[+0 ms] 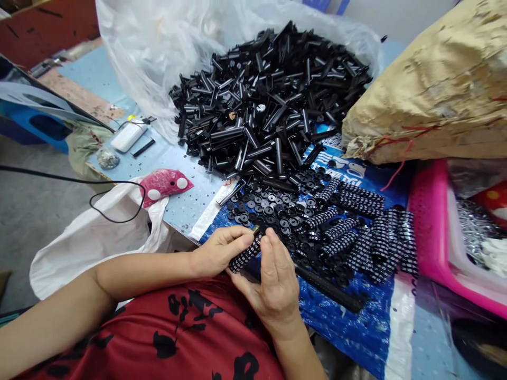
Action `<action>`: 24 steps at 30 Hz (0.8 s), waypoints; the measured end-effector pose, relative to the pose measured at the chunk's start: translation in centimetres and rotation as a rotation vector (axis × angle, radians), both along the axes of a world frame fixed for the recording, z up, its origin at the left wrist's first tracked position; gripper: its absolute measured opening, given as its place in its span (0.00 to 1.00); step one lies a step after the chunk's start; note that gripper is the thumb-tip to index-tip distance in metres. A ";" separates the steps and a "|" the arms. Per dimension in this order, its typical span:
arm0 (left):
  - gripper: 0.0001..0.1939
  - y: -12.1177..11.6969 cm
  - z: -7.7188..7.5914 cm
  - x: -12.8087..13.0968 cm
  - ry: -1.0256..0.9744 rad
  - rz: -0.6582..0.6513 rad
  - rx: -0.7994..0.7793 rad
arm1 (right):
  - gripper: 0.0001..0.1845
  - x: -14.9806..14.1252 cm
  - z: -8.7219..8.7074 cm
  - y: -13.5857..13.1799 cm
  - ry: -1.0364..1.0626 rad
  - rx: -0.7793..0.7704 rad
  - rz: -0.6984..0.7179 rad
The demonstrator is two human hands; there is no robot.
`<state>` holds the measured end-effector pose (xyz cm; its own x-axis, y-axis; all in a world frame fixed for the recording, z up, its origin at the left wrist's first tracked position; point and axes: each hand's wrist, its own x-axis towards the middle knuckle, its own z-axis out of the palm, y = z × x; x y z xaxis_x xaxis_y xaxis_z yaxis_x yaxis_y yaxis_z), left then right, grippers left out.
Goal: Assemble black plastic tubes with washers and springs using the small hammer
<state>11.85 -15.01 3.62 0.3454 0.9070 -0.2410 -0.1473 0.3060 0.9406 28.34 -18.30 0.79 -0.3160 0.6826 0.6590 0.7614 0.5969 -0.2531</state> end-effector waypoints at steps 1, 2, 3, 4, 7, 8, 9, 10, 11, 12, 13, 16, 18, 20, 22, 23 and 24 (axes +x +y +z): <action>0.28 0.0 -0.1 -0.2 -0.013 -0.008 -0.025 | 0.64 0.0 -0.1 0.0 -0.004 -0.005 0.005; 0.29 0.0 -0.3 -0.5 -0.025 -0.016 -0.056 | 0.64 0.1 -0.2 0.0 -0.010 -0.010 0.008; 0.30 0.0 -0.4 -0.8 -0.034 -0.030 -0.092 | 0.64 0.0 -0.4 0.0 -0.017 -0.018 0.011; 0.31 0.0 -0.6 -1.0 -0.045 -0.048 -0.136 | 0.63 0.0 -0.6 -0.1 -0.024 -0.029 0.012; 0.33 -0.1 -1.2 -1.4 -0.116 -0.092 -0.337 | 0.62 -0.4 -1.1 0.0 -0.043 -0.082 0.032; 0.33 -0.2 -1.3 -1.5 -0.149 -0.095 -0.403 | 0.62 -0.4 -1.2 0.1 -0.045 -0.097 0.044; 0.34 -0.3 -1.4 -1.5 -0.176 -0.093 -0.447 | 0.62 -0.3 -1.3 0.1 -0.047 -0.106 0.057; 0.33 -0.4 -1.5 -1.7 -0.188 -0.084 -0.459 | 0.62 0.0 -1.3 0.1 -0.052 -0.112 0.066; 0.32 -0.4 -1.6 -2.0 -0.174 -0.072 -0.429 | 0.61 0.5 -1.2 0.0 -0.060 -0.115 0.063; 0.30 -0.3 -1.7 -2.4 -0.125 -0.056 -0.350 | 0.58 1.2 -1.2 -0.1 -0.084 -0.110 0.038; 0.27 -0.1 -1.8 -3.1 -0.037 -0.047 -0.221 | 0.52 2.1 -1.2 -0.2 -0.130 -0.097 -0.014; 0.17 1.0 -2.0 -5.9 0.412 -0.086 0.306 | 0.29 5.3 -1.4 -0.6 -0.355 -0.035 -0.246; 0.15 2.1 -2.1 -7.8 0.734 -0.174 0.550 | 0.22 6.9 -1.8 -0.8 -0.459 -0.006 -0.303; 0.15 3.2 -2.1 -9.1 0.961 -0.258 0.601 | 0.18 7.5 -2.1 -0.8 -0.481 0.005 -0.282; 0.15 4.0 -1.8 -9.6 1.062 -0.333 0.527 | 0.16 7.2 -1.9 -0.9 -0.465 -0.003 -0.265; 0.16 4.4 -1.7 -9.6 1.067 -0.359 0.472 | 0.16 6.8 -1.5 -1.0 -0.443 -0.012 -0.262; 0.17 4.6 -1.6 -9.5 1.050 -0.378 0.420 | 0.15 6.3 -1.0 -1.0 -0.406 -0.025 -0.257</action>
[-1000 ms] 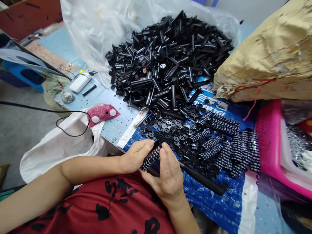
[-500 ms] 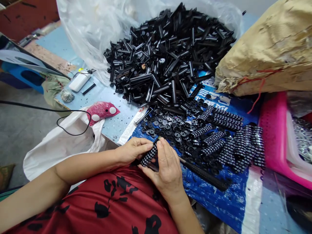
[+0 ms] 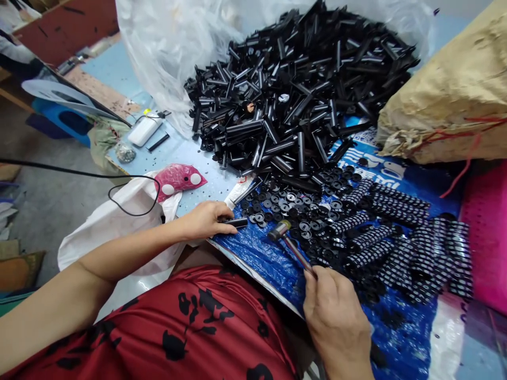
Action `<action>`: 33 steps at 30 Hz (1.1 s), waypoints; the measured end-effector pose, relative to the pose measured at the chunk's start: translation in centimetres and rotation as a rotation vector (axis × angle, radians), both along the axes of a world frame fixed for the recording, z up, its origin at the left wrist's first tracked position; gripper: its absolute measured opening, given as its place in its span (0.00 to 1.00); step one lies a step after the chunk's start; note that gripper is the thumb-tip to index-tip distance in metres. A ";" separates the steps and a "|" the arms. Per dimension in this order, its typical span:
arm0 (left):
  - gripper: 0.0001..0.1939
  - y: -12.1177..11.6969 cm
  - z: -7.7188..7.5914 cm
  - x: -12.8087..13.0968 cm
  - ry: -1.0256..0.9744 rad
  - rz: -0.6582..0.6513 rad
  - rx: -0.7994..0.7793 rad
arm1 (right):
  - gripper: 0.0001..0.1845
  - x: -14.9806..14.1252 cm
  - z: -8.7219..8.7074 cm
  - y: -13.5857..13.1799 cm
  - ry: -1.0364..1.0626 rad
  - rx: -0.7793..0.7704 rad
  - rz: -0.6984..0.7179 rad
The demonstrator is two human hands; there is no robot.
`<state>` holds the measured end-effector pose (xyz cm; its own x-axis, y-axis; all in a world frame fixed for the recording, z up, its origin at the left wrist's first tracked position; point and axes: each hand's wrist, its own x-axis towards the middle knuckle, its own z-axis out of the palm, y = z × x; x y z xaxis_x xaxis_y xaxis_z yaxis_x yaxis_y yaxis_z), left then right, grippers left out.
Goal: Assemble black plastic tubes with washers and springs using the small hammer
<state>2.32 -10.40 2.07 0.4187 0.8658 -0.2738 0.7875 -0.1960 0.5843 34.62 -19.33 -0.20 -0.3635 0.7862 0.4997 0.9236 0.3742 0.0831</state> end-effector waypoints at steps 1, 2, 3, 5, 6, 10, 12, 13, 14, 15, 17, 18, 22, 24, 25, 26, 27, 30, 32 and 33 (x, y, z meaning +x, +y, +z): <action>0.17 0.2 0.1 0.1 -0.022 0.010 -0.043 | 0.14 -0.6 0.6 0.0 0.051 -0.015 0.008; 0.18 0.2 0.2 0.3 -0.049 0.024 -0.072 | 0.14 -1.2 1.1 0.0 0.112 -0.031 0.026; 0.19 0.3 0.2 0.4 -0.076 0.038 -0.087 | 0.13 -1.9 1.6 0.0 0.178 -0.044 0.046; 0.19 0.2 0.0 0.7 -0.111 0.064 -0.100 | 0.15 -3.2 2.0 0.4 0.284 -0.058 0.064; 0.19 0.1 -0.1 0.7 -0.120 0.074 -0.106 | 0.16 -3.7 1.9 0.7 0.303 -0.055 0.072; 0.19 0.4 -0.2 0.9 -0.125 0.060 -0.126 | 0.13 -5.3 0.9 2.1 0.181 -0.121 0.174; 0.19 1.0 -0.1 0.9 -0.106 0.030 -0.137 | 0.13 -5.6 0.9 2.4 0.150 -0.146 0.206; 0.19 1.4 0.1 0.9 -0.092 0.014 -0.154 | 0.14 -5.7 1.2 2.3 0.164 -0.131 0.215; 0.19 1.8 0.2 0.9 -0.073 -0.005 -0.178 | 0.15 -5.9 1.4 2.2 0.192 -0.109 0.236; 0.19 2.3 0.3 0.9 -0.053 -0.029 -0.201 | 0.16 -6.1 1.6 1.9 0.227 -0.087 0.272; 0.21 3.1 0.5 1.0 -0.015 -0.079 -0.229 | 0.16 -6.8 1.7 1.4 0.275 -0.087 0.371; 0.22 3.4 0.4 1.2 0.002 -0.101 -0.236 | 0.16 -7.2 1.5 1.1 0.274 -0.108 0.413; 0.21 3.6 0.3 2.5 0.069 -0.125 -0.197 | 0.15 -8.0 0.3 0.7 0.197 -0.192 0.453; 0.17 3.1 0.8 2.3 0.106 -0.116 -0.117 | 0.16 -7.1 0.1 0.6 0.232 -0.210 0.479; 0.14 2.7 1.4 1.7 0.111 -0.119 -0.078 | 0.16 -6.3 0.2 0.5 0.259 -0.213 0.491; 0.12 2.3 2.2 0.6 0.107 -0.131 -0.058 | 0.16 -5.4 0.2 0.4 0.283 -0.207 0.488; 0.12 1.9 3.2 -1.0 0.097 -0.151 -0.054 | 0.15 -4.3 0.3 0.2 0.293 -0.191 0.463; 0.14 1.2 6.3 -6.9 0.092 -0.250 -0.232 | 0.14 -1.6 0.2 -0.5 0.241 -0.107 0.276; 0.15 1.5 7.4 -9.5 0.094 -0.208 -0.312 | 0.13 -0.7 -0.1 -0.7 0.184 -0.090 0.179; 0.16 1.8 7.4 -9.7 0.073 -0.170 -0.279 | 0.13 -0.5 -0.2 -0.5 0.171 -0.102 0.162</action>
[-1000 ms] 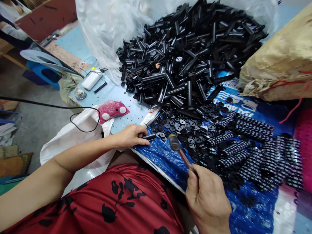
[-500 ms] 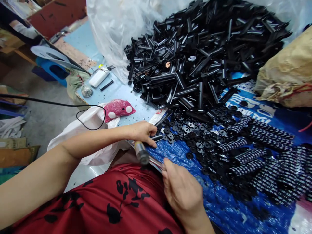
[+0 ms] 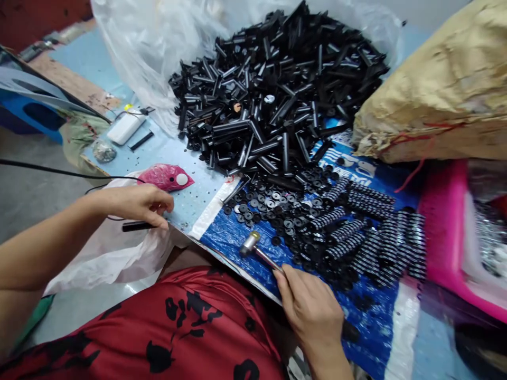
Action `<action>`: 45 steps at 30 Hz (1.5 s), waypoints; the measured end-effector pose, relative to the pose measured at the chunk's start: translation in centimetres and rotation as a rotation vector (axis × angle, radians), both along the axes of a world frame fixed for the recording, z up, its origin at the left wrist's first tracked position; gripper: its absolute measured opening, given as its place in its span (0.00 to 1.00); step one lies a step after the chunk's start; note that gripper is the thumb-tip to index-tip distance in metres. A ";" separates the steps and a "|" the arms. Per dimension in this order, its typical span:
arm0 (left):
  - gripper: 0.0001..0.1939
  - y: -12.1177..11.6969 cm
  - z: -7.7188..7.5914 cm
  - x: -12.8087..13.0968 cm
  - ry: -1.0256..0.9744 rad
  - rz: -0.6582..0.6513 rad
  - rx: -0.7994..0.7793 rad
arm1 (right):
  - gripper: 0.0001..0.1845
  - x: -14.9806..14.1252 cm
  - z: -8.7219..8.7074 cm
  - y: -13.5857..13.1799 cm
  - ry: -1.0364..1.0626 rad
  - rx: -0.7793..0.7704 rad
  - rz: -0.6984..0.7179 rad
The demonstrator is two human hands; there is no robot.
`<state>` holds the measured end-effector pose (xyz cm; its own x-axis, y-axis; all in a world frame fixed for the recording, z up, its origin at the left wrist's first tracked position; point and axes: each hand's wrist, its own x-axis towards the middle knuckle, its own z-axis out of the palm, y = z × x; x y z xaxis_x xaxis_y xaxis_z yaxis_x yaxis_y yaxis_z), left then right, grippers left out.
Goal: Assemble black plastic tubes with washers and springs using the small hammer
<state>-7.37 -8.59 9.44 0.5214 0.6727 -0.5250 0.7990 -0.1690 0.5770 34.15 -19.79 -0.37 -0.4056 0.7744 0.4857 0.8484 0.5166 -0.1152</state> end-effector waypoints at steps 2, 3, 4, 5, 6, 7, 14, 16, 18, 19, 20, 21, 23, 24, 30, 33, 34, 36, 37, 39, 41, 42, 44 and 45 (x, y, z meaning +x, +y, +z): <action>0.18 0.9 -0.9 1.8 -0.056 0.100 0.162 | 0.13 0.3 0.1 1.0 0.018 -0.031 0.011; 0.19 1.4 -1.7 3.6 -0.074 0.147 0.267 | 0.13 0.5 0.3 1.9 0.034 -0.029 0.013; 0.20 2.0 -2.6 5.7 -0.071 0.185 0.367 | 0.14 0.8 0.8 2.9 0.033 -0.008 -0.004; 0.19 2.7 -3.6 7.9 -0.037 0.212 0.445 | 0.14 1.3 1.4 4.0 0.005 0.035 -0.042; 0.17 3.3 -4.5 9.8 0.017 0.223 0.502 | 0.15 1.8 2.0 5.2 -0.050 0.088 -0.096; 0.17 3.9 -5.4 11.5 0.070 0.219 0.534 | 0.15 2.4 2.7 6.4 -0.132 0.139 -0.155; 0.10 5.7 -7.8 13.2 -0.003 0.247 0.463 | 0.16 5.7 2.9 13.2 -0.562 -0.063 -0.138; 0.09 5.3 -7.7 12.8 -0.072 0.257 0.437 | 0.14 6.2 2.2 14.1 -0.582 -0.079 -0.093; 0.07 4.6 -7.4 12.5 -0.124 0.269 0.462 | 0.13 6.5 2.0 14.5 -0.581 -0.054 -0.032; 0.07 4.2 -7.2 12.4 -0.148 0.276 0.489 | 0.12 6.6 2.2 14.5 -0.568 -0.036 0.004; 0.07 3.8 -6.9 12.3 -0.179 0.292 0.517 | 0.11 6.7 2.4 14.4 -0.552 -0.020 0.037; 0.07 3.3 -6.6 12.1 -0.227 0.319 0.530 | 0.11 6.7 2.8 14.2 -0.538 -0.006 0.067; 0.07 2.4 -5.9 12.0 -0.403 0.414 0.426 | 0.12 6.2 3.4 13.3 -0.489 0.025 0.097; 0.07 2.0 -5.6 12.0 -0.511 0.474 0.290 | 0.13 5.7 3.7 12.7 -0.435 0.042 0.101; 0.21 0.2 -5.4 14.1 -0.915 0.863 -0.258 | 0.15 0.0 2.5 7.1 0.206 -0.206 0.075; 0.20 -1.1 -6.0 16.2 -0.967 0.871 -0.307 | 0.15 -2.8 1.0 4.7 0.422 -0.301 0.065; 0.20 -1.7 -6.2 17.0 -0.972 0.828 -0.318 | 0.16 -3.4 0.7 4.2 0.455 -0.300 0.072; 0.20 -2.9 -6.8 18.6 -0.962 0.711 -0.324 | 0.18 -3.8 0.5 3.7 0.465 -0.267 0.068; 0.20 -3.4 -7.1 19.3 -0.944 0.655 -0.314 | 0.20 -3.8 0.7 3.6 0.448 -0.233 0.054; 0.19 -4.1 -7.5 20.3 -0.901 0.587 -0.271 | 0.20 -3.5 1.2 3.5 0.356 -0.145 0.019; 0.18 -4.4 -7.7 20.6 -0.849 0.565 -0.202 | 0.15 -3.3 1.9 3.6 0.196 -0.058 -0.014; 0.19 -4.4 -7.8 20.5 -0.836 0.568 -0.174 | 0.13 -3.3 2.2 3.6 0.107 -0.024 -0.026; 0.23 -4.3 -7.7 19.9 -0.857 0.613 -0.163 | 0.10 -3.5 2.8 3.7 -0.060 0.025 -0.052; 0.24 -4.2 -7.6 19.4 -0.888 0.658 -0.177 | 0.10 -3.7 3.2 3.8 -0.130 0.043 -0.063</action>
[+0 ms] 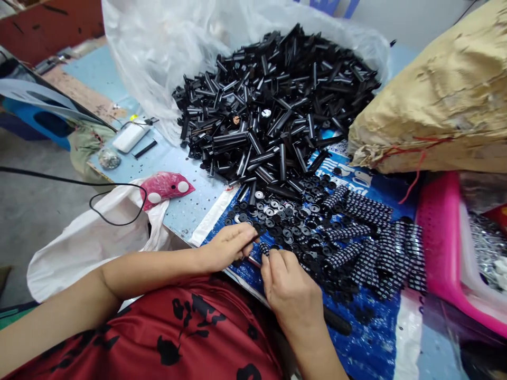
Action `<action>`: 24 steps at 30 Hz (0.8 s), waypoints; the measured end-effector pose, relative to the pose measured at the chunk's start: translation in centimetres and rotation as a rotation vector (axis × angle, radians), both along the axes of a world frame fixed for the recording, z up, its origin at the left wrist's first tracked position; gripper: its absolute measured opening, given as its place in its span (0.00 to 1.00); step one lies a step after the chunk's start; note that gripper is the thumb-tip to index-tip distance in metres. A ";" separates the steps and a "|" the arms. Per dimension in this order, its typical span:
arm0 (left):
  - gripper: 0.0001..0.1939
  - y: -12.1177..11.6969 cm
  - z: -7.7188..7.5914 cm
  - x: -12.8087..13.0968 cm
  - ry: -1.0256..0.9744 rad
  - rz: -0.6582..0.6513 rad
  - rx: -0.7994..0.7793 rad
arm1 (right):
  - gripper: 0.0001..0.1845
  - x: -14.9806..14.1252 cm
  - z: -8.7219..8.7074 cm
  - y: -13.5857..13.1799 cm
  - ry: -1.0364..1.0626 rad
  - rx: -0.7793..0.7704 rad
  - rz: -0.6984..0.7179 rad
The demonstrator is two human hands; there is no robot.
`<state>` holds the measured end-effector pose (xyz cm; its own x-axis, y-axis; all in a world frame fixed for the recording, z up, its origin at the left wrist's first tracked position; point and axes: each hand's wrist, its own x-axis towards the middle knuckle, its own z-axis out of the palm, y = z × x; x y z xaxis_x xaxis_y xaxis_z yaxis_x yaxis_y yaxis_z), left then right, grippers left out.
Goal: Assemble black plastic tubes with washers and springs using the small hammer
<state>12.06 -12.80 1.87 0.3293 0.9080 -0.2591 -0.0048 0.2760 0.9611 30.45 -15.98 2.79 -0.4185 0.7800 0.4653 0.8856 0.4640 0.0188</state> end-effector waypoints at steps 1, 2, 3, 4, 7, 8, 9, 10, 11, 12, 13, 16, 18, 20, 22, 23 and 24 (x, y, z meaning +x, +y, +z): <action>0.24 0.1 0.1 -0.5 -0.048 0.043 -0.034 | 0.11 -0.2 0.4 0.2 -0.063 0.012 -0.006; 0.24 0.3 0.2 -1.1 -0.096 0.082 -0.072 | 0.13 -0.4 0.9 0.5 -0.115 0.018 -0.004; 0.25 0.4 0.3 -1.6 -0.136 0.113 -0.108 | 0.15 -0.5 1.3 0.8 -0.154 0.017 0.009; 0.26 0.5 0.4 -2.2 -0.162 0.132 -0.134 | 0.16 -0.6 1.8 1.3 -0.179 0.008 0.034; 0.27 0.9 0.7 -3.5 -0.169 0.169 -0.177 | 0.15 -0.8 2.8 2.5 -0.205 -0.037 0.121; 0.27 1.0 0.8 -3.9 -0.161 0.177 -0.183 | 0.15 -0.8 3.0 2.9 -0.204 -0.051 0.135; 0.26 1.1 0.8 -4.2 -0.153 0.179 -0.190 | 0.15 -0.8 3.0 3.1 -0.203 -0.065 0.143; 0.26 1.1 0.7 -4.4 -0.152 0.171 -0.201 | 0.16 -0.7 3.0 3.3 -0.198 -0.079 0.144; 0.26 1.1 0.6 -4.5 -0.164 0.157 -0.216 | 0.17 -0.5 2.8 3.5 -0.189 -0.094 0.144; 0.26 1.1 0.5 -4.6 -0.181 0.141 -0.228 | 0.17 -0.3 2.6 3.5 -0.173 -0.114 0.143; 0.26 1.0 0.4 -4.6 -0.195 0.122 -0.234 | 0.17 0.0 2.2 3.4 -0.149 -0.143 0.138; 0.26 0.8 0.2 -4.1 -0.179 0.058 -0.204 | 0.16 1.5 0.5 2.3 0.074 -0.265 0.078; 0.26 0.8 0.3 -3.6 -0.148 0.031 -0.167 | 0.17 2.6 -1.0 0.9 0.373 -0.424 -0.025; 0.27 0.9 0.5 -3.2 -0.146 0.044 -0.143 | 0.22 3.3 -2.2 -0.8 0.756 -0.639 -0.164; 0.28 1.0 0.8 -2.8 -0.153 0.065 -0.120 | 0.28 3.1 -2.9 -2.2 1.159 -0.839 -0.232; 0.27 1.1 0.9 -2.6 -0.157 0.065 -0.110 | 0.31 2.8 -2.8 -2.7 1.340 -0.920 -0.211; 0.27 1.1 1.0 -2.4 -0.161 0.055 -0.103 | 0.33 2.3 -2.6 -3.0 1.494 -0.982 -0.167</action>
<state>9.68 -11.69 2.88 0.3245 0.8972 -0.2997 -0.1736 0.3680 0.9135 32.73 -19.03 0.17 -0.0168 0.9612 -0.2752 -0.0729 -0.2757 -0.9585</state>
